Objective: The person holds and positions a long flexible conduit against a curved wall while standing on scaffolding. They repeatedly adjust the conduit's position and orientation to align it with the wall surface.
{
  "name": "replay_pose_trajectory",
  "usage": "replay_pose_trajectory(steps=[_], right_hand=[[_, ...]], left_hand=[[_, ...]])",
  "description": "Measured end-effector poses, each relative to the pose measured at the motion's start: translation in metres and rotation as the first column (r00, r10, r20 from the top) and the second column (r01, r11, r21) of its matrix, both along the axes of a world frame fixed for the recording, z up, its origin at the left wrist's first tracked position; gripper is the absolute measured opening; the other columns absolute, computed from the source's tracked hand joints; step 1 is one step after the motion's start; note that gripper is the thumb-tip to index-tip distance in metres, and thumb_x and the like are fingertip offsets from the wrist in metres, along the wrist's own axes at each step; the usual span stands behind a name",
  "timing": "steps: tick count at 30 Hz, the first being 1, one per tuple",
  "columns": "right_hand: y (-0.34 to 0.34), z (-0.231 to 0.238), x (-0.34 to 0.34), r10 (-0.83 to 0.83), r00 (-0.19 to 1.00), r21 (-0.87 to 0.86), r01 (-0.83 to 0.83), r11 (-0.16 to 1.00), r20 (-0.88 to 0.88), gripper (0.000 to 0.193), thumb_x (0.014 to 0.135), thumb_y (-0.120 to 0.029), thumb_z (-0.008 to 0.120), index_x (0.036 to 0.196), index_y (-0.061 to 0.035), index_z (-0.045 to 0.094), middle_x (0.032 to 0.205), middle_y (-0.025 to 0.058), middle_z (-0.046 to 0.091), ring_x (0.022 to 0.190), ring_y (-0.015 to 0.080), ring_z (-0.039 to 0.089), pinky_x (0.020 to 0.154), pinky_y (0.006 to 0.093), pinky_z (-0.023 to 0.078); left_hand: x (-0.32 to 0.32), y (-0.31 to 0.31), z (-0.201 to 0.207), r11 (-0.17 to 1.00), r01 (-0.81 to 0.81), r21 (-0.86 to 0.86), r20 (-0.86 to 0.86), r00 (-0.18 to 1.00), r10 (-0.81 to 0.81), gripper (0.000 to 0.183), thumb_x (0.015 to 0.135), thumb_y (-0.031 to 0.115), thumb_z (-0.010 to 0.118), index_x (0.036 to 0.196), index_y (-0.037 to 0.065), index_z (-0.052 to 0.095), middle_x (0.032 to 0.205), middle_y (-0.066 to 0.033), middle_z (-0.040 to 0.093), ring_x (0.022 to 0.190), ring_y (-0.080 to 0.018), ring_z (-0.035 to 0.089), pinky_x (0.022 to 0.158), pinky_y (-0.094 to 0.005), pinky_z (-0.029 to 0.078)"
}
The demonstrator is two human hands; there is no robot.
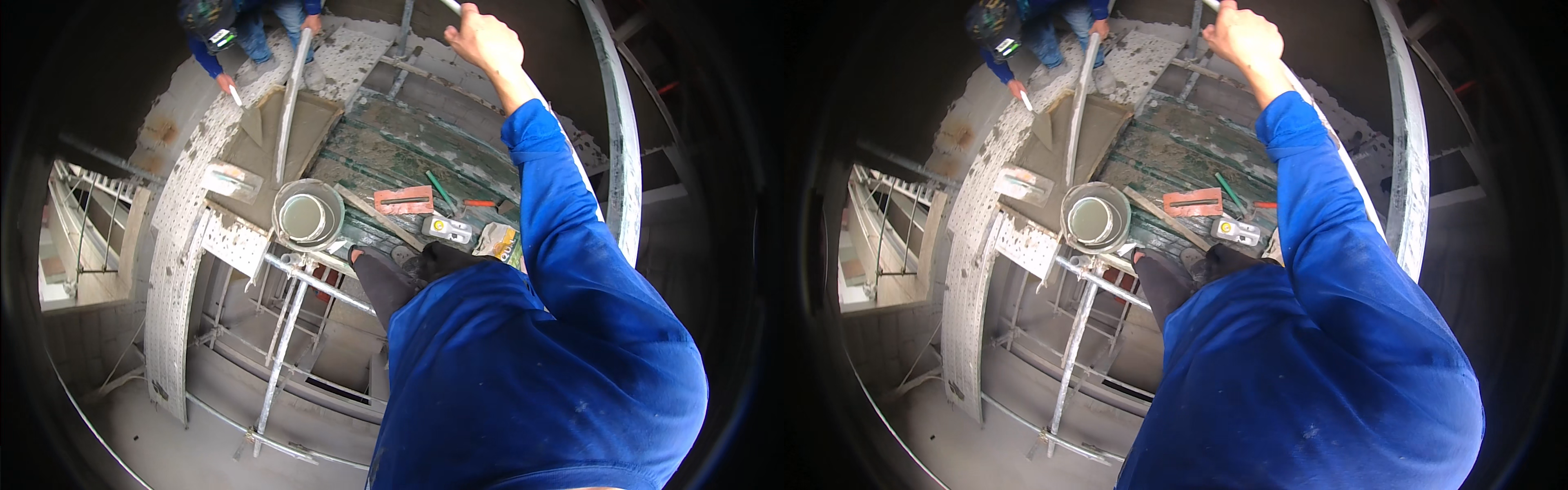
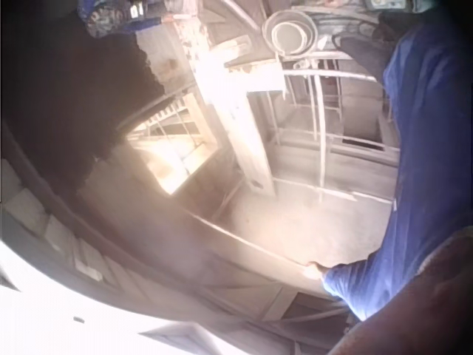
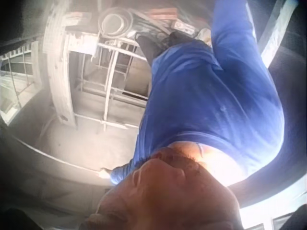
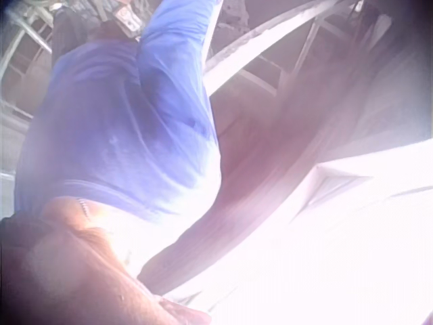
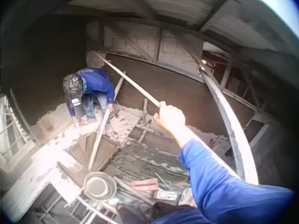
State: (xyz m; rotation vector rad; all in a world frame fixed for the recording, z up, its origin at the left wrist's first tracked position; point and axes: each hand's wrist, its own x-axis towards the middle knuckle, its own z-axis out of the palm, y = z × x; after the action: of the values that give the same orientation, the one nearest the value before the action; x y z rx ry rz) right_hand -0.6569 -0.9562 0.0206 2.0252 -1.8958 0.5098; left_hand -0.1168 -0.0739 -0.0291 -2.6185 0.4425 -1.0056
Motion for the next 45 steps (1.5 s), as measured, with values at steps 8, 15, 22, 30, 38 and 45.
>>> replay_pose_trajectory(steps=[8,15,22,30,38,45], right_hand=[[-0.006,0.001,-0.002,-0.009,0.999,0.171,0.0,0.985,0.048,0.051,0.09,-0.048,0.059,0.123,-0.0092,0.056,0.095,0.0197,0.072,0.091,0.0382,0.07,0.079,0.0512,0.056],[-0.004,0.001,0.004,-0.048,0.999,0.169,0.047,0.984,0.0,0.049,0.09,-0.043,0.059,0.122,-0.006,0.054,0.09,0.0212,0.071,0.087,0.0395,0.071,0.075,0.051,0.057],[0.002,0.009,0.009,-0.053,0.999,0.2,0.054,0.978,-0.009,0.044,0.091,-0.038,0.06,0.121,-0.0076,0.051,0.091,0.0233,0.071,0.088,0.0417,0.069,0.075,0.051,0.056],[0.001,0.012,0.009,-0.055,0.995,0.234,0.035,0.972,0.082,0.05,0.09,-0.038,0.062,0.128,-0.0076,0.051,0.087,0.0241,0.07,0.087,0.0425,0.069,0.074,0.0504,0.054],[-0.001,0.013,0.006,-0.071,0.992,0.26,0.041,0.965,0.105,0.05,0.09,-0.039,0.063,0.127,-0.0079,0.052,0.082,0.0239,0.069,0.082,0.0433,0.069,0.07,0.0528,0.054],[-0.004,0.014,0.006,-0.073,0.992,0.248,0.047,0.968,0.099,0.04,0.086,-0.036,0.064,0.108,-0.0045,0.051,0.071,0.0185,0.067,0.064,0.0372,0.069,0.057,0.0505,0.056]], left_hand=[[-0.002,-0.048,-0.003,0.964,-0.114,-0.242,-0.27,0.962,0.046,0.025,0.084,0.031,0.061,0.074,0.01,0.07,0.067,-0.0125,0.068,0.056,-0.0297,0.067,0.047,-0.0434,0.053],[-0.034,-0.02,0.024,0.783,-0.354,-0.511,-0.443,0.889,0.112,0.025,0.085,0.03,0.06,0.074,0.01,0.07,0.067,-0.0127,0.068,0.056,-0.03,0.067,0.047,-0.0436,0.053],[-0.072,0.004,0.04,0.533,-0.493,-0.688,-0.513,0.849,0.123,0.026,0.085,0.03,0.06,0.074,0.009,0.07,0.066,-0.013,0.068,0.056,-0.0303,0.067,0.047,-0.0438,0.053],[-0.052,0.001,-0.002,0.537,-0.776,-0.332,0.037,0.558,0.829,0.047,0.087,0.042,0.062,0.121,0.012,0.053,0.111,-0.0194,0.057,0.088,-0.042,0.063,0.068,-0.048,0.056],[-0.141,-0.295,-0.371,0.49,-0.848,-0.202,-0.744,0.458,0.486,0.105,0.076,0.035,0.076,0.155,0.004,0.016,0.14,-0.0262,0.045,0.118,-0.035,0.057,0.098,-0.04,0.05],[-0.276,-0.696,-0.308,0.562,-0.128,-0.817,-0.553,-0.098,-0.827,0.114,0.072,0.001,0.077,0.157,0.007,0.001,0.161,-0.023,0.014,0.147,-0.0349,0.023,0.12,-0.0397,0.019]])
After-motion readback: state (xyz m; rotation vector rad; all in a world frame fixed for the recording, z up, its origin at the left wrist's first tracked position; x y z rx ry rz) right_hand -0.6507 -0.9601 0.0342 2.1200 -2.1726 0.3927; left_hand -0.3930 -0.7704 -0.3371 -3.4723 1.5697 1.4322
